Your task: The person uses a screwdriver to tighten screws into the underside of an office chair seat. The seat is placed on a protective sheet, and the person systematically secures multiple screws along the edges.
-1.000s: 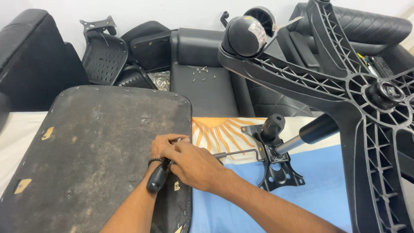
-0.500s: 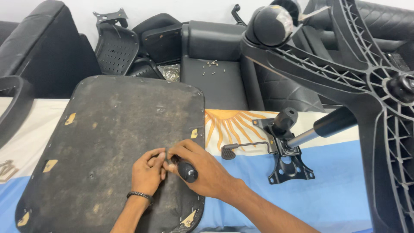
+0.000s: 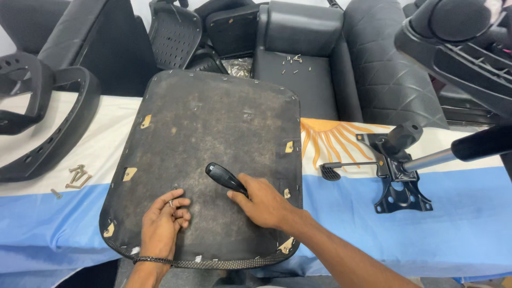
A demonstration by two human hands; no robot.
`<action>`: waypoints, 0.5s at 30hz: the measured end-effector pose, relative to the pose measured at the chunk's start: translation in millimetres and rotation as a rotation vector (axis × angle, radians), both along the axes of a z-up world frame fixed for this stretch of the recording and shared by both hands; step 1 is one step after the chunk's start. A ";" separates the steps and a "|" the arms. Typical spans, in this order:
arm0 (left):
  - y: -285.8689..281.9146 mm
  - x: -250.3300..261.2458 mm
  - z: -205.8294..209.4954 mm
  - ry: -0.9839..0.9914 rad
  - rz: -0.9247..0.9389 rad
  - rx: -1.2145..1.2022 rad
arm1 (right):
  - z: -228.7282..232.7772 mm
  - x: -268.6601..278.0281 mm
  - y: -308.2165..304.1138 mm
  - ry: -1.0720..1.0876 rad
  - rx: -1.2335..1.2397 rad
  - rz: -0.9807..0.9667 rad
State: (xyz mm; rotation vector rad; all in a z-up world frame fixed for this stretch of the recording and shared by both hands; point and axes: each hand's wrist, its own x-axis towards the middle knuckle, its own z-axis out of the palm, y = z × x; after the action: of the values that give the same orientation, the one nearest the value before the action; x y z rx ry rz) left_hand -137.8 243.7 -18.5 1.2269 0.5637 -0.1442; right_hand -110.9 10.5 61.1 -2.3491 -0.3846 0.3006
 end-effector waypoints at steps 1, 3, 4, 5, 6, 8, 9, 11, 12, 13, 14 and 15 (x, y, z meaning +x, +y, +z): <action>3.0 -1.5 3.2 -0.005 -0.011 0.021 | -6.9 0.7 0.9 0.009 -0.008 0.004; 5.8 -2.4 10.7 -0.020 -0.035 0.062 | -16.6 2.0 -0.7 0.021 -0.024 0.009; 6.9 -3.4 14.8 0.005 -0.044 0.104 | -20.0 0.5 -0.5 0.097 -0.057 -0.022; 6.3 -4.2 18.4 0.025 -0.053 0.139 | -21.5 -1.3 -2.3 0.168 -0.095 -0.054; 4.6 -4.0 21.3 0.046 -0.062 0.175 | -22.3 -2.6 -4.6 0.240 -0.133 -0.086; 0.5 -3.0 24.5 0.069 -0.067 0.200 | -24.0 -6.5 -8.9 0.211 -0.096 -0.098; -1.2 -2.8 25.4 0.077 -0.063 0.213 | -23.9 -7.2 -10.6 0.192 -0.078 -0.099; -3.4 0.5 26.5 0.060 -0.065 0.227 | -22.7 -9.7 -11.6 0.211 -0.074 -0.117; -3.9 1.2 26.6 0.051 -0.060 0.233 | -22.0 -9.0 -11.8 0.218 -0.073 -0.120; -3.1 -0.2 26.5 0.070 -0.071 0.256 | -22.7 -8.7 -11.6 0.233 -0.078 -0.125; -2.1 0.6 26.2 0.090 -0.081 0.279 | -23.9 -7.4 -11.8 0.249 -0.084 -0.131; -2.2 1.6 25.5 0.109 -0.089 0.298 | -24.9 -5.8 -13.0 0.262 -0.094 -0.133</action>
State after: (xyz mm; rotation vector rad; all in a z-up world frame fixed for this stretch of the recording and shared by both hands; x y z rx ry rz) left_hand -136.2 241.5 7.0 1.5413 0.6412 -0.2081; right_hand -116.7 -2.5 36.2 -2.3734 -0.0889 0.5650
